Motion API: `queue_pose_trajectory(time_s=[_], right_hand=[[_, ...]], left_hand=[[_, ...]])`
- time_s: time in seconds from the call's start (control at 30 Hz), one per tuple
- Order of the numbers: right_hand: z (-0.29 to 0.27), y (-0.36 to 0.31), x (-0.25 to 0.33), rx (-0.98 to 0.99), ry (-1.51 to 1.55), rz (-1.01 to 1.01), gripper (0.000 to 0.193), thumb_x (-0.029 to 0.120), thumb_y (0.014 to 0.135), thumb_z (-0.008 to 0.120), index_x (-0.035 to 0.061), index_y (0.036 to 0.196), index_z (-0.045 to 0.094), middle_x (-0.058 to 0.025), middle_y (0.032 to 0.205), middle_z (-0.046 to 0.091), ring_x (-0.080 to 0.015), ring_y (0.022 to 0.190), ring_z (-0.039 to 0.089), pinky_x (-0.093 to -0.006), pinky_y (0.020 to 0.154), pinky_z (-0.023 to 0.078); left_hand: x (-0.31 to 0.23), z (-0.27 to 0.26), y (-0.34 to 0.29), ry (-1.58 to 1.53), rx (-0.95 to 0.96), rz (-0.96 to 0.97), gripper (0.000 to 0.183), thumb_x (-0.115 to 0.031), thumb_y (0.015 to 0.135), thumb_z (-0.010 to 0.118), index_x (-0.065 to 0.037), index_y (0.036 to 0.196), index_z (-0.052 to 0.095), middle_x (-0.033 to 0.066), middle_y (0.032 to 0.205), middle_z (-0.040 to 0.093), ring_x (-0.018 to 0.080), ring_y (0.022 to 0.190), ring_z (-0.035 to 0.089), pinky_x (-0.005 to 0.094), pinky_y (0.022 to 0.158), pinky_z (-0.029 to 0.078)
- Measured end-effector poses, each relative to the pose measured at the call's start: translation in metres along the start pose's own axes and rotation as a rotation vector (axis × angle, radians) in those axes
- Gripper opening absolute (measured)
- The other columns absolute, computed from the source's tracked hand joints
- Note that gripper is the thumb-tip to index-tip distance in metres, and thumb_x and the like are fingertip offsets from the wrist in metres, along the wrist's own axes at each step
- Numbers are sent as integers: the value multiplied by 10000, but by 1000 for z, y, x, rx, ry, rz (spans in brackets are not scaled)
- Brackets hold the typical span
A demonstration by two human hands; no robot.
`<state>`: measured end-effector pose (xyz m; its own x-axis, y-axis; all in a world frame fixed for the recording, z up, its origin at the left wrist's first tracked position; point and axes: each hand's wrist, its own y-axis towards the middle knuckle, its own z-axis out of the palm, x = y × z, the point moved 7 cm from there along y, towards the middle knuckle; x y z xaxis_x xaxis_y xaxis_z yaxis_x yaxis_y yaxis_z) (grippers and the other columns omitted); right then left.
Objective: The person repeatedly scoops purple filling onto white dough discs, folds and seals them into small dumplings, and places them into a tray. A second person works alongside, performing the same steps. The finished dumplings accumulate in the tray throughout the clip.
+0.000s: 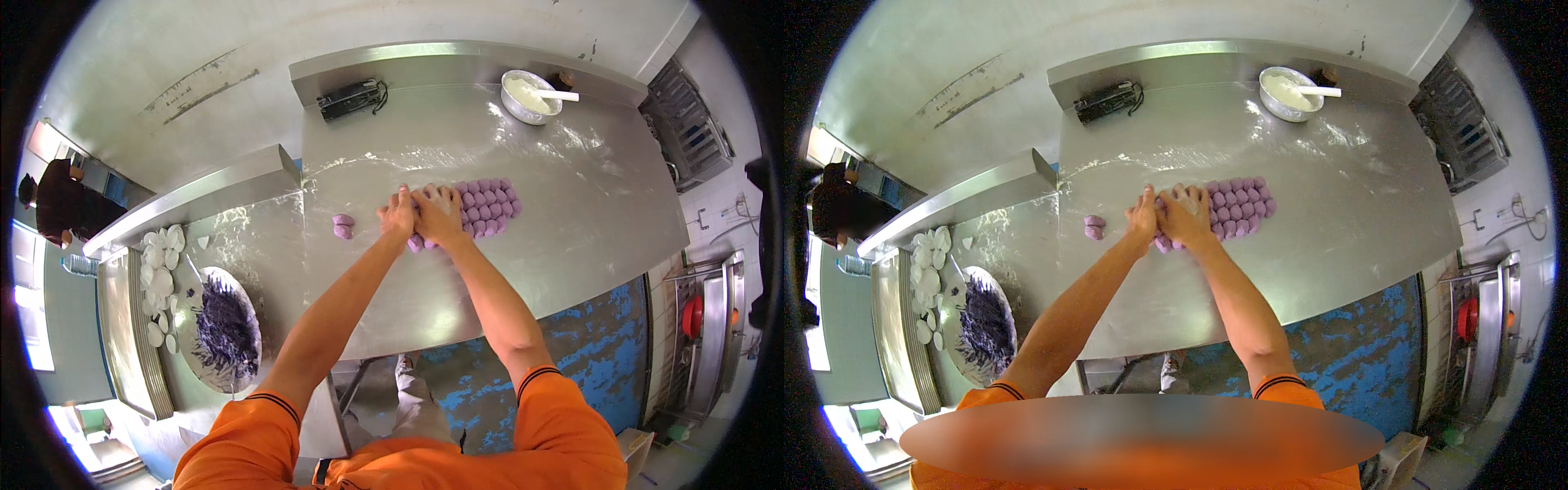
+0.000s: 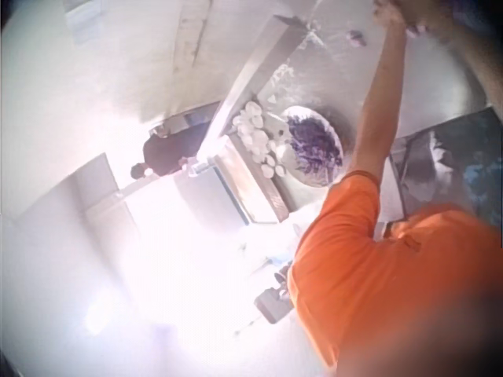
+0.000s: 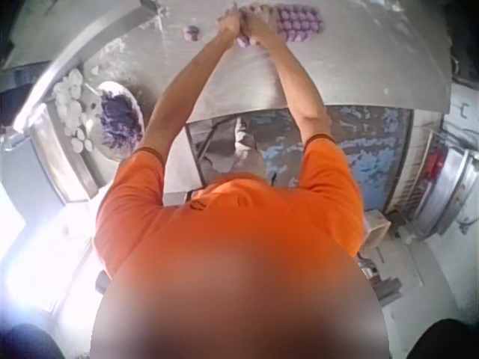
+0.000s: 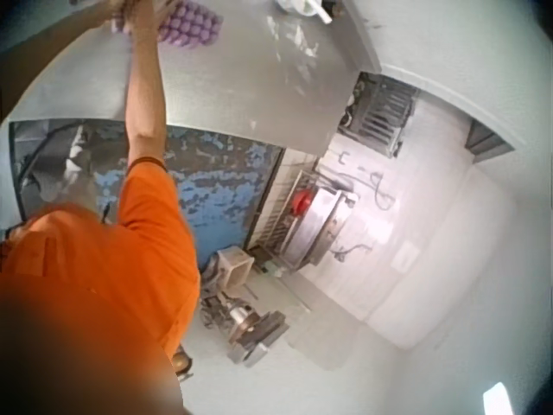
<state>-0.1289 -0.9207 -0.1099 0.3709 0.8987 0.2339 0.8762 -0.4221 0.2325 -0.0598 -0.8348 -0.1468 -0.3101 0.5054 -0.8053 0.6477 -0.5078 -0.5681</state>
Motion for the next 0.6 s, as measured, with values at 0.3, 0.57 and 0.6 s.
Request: queue_pose_trajectory(time_s=[0.3,0.57,0.6], right_hand=[[-33,-76,59,85,566,-472,489,349,834,750,72,1219,631,-163,1304,563,-409,1287,478,-546,1127,333],[-43,-159,8,76,487,-14,1214,426,663,918,26,1567,212,-359,1530,229,-525,1404,281,-607,1137,300],[-34,-158,13,93,464,1,1286,426,639,936,15,1579,159,-381,1546,179,-542,1411,257,-620,1136,295]], left_hand=[[111,-23,-120,-469,-91,-68,682,-678,1001,345,-183,1466,407,128,1290,505,326,1105,572,502,922,521],[56,-52,-91,437,-78,470,537,-454,1081,307,-103,1445,488,200,1423,499,401,1356,377,489,1120,313],[47,-40,-86,497,-58,564,533,-451,1079,308,-121,1458,486,184,1441,500,397,1375,369,498,1118,316]])
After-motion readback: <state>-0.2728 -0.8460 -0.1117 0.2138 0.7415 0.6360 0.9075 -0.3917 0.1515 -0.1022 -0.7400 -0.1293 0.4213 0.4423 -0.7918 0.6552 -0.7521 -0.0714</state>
